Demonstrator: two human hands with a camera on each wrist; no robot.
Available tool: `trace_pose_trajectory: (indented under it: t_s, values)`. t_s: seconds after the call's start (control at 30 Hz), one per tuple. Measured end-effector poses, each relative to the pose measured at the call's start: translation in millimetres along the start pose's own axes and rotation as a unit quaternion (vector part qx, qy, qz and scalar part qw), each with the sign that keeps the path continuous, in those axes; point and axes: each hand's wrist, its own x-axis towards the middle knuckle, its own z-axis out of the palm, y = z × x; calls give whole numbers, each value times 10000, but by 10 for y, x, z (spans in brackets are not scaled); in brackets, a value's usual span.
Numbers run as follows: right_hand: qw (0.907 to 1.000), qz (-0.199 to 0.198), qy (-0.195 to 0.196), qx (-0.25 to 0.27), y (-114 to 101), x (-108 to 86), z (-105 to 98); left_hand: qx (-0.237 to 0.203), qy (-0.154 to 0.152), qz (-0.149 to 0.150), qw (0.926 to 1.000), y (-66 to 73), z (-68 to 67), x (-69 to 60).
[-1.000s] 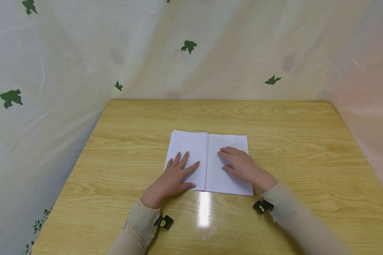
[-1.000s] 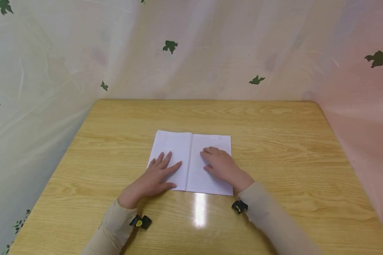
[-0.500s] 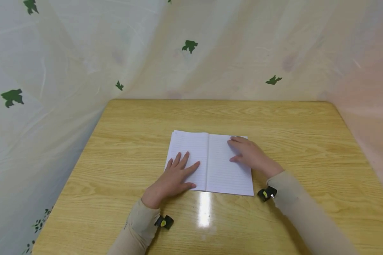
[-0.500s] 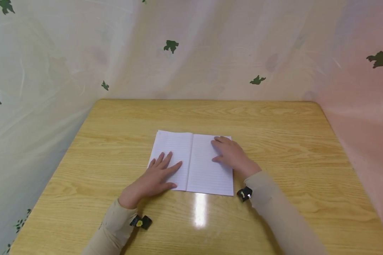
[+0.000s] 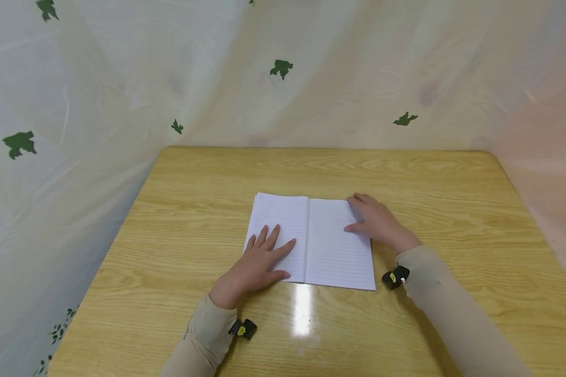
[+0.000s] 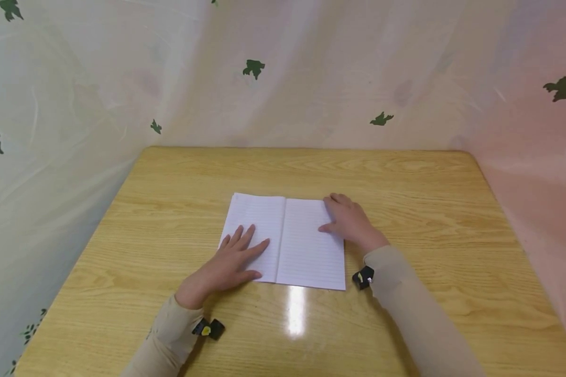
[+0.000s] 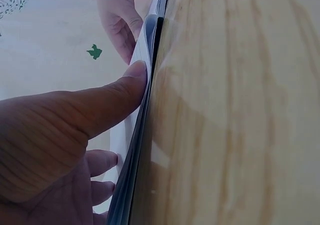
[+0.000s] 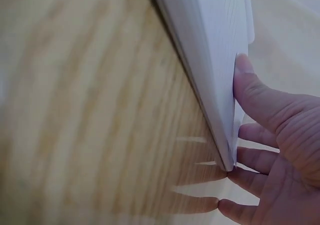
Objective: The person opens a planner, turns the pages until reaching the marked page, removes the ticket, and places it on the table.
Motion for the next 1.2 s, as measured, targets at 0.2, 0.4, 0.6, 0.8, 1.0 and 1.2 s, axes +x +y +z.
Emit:
trace_pose_trajectory:
  t_s: [0.2,0.4,0.6,0.8,1.0,1.2]
  values:
    - [9996,232,-141,-9,39,15,-5,23,-7,11,10000,-3,7,6]
    - [9989,263,157,-354,-7,-38,-12,50,1,4,10000,-7,19,12]
    - [9933,37,681,-931,-94,-83,-8,58,-6,4,10000,-11,21,11]
    - [9948,-129,818,-592,-160,-125,29,92,-25,-21,10000,-20,31,21]
    - [9951,10,985,69,-205,-181,85,57,-15,-32,10000,-18,30,21]
    - [9904,250,1249,545,-298,-250,117,84,2,-43,10000,-28,42,22]
